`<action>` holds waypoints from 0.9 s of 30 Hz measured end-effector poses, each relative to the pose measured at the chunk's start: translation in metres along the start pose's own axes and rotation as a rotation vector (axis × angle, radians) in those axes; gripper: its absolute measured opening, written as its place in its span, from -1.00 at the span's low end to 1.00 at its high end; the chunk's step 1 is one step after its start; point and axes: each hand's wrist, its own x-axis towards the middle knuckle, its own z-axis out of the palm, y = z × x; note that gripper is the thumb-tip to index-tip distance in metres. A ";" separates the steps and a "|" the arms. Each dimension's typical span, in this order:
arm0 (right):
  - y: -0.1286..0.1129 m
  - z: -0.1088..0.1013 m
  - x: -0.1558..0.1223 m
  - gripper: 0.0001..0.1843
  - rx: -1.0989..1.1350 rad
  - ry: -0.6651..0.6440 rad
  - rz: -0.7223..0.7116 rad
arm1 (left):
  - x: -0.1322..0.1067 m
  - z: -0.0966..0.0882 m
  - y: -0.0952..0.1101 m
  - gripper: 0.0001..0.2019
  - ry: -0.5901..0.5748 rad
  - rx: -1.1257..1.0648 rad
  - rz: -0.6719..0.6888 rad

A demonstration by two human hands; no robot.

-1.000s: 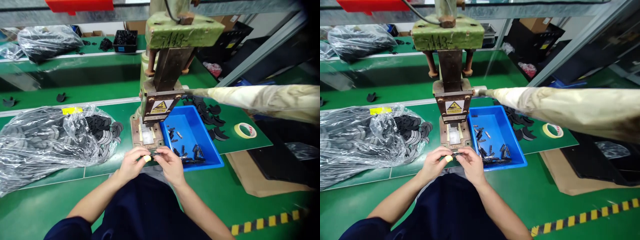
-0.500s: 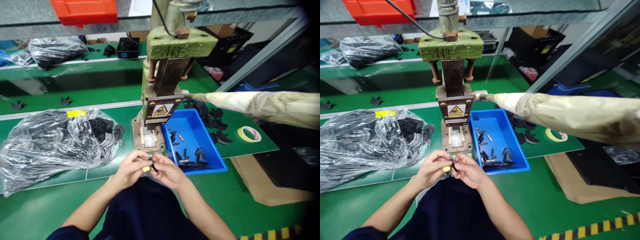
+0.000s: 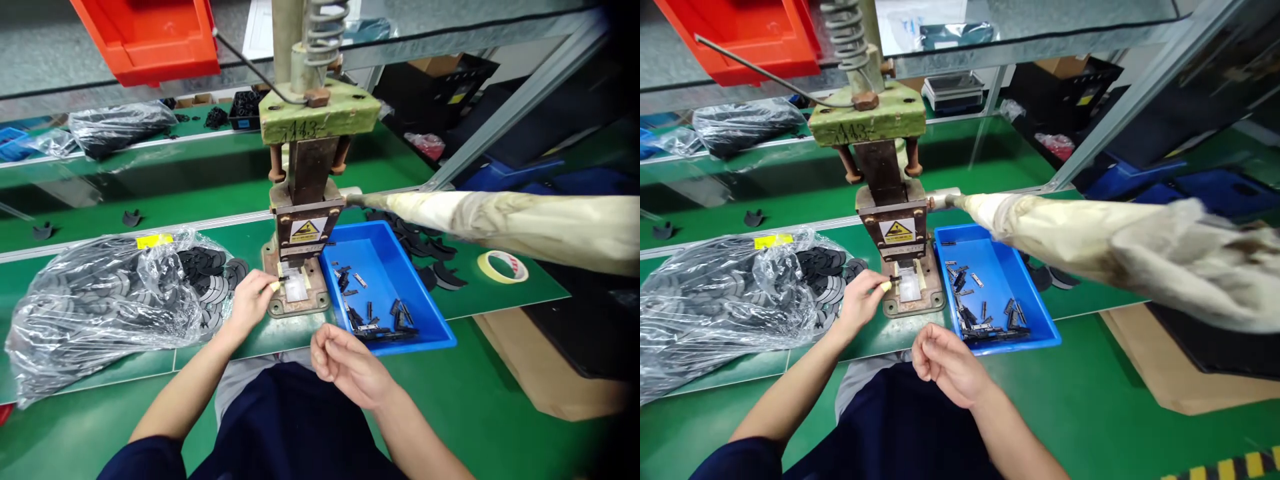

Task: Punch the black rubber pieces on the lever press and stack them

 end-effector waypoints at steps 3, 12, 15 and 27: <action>-0.006 0.000 -0.010 -0.72 -0.041 -0.044 -0.057 | 0.014 0.019 -0.023 -0.84 -0.028 0.105 -0.008; -0.022 -0.027 -0.014 -0.75 -0.039 -0.020 -0.172 | 0.026 0.013 -0.043 -0.70 -0.296 0.163 0.199; -0.036 -0.030 -0.016 -0.74 -0.095 -0.023 -0.235 | 0.029 0.011 -0.039 -0.68 -0.342 0.220 0.209; -0.163 0.086 -0.015 -0.37 -0.764 0.180 -1.474 | 0.021 0.016 -0.030 -0.57 -0.363 0.170 0.127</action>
